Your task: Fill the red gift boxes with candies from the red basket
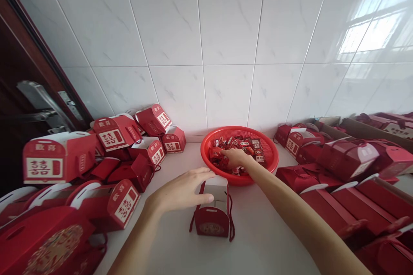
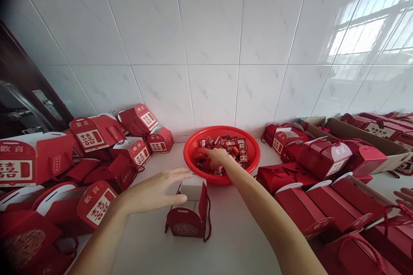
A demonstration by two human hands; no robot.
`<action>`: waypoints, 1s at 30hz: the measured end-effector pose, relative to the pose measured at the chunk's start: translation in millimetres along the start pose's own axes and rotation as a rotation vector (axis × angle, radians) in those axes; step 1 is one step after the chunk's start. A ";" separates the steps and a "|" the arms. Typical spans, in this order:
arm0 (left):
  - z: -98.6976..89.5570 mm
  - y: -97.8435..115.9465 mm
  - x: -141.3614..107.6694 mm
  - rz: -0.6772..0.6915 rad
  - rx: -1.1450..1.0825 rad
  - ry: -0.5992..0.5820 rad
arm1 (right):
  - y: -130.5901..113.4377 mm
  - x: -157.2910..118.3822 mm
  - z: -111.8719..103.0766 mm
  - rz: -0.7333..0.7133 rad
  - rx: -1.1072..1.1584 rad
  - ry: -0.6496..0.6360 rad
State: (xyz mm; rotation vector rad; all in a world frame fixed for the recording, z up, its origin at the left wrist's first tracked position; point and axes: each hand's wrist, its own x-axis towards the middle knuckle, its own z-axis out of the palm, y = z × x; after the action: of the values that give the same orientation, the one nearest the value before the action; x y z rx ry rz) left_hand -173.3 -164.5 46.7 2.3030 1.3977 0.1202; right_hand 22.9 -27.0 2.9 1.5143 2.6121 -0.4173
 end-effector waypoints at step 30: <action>8.9 -21.2 160.5 -0.185 0.179 -0.109 | 30.1 10.1 -2.1 0.333 0.528 0.718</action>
State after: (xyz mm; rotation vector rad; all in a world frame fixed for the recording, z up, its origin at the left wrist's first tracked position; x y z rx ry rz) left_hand -110.3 -20.9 5.8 2.2669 1.6125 -0.1914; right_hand 43.9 -3.8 -2.9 2.6459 2.7522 -0.6644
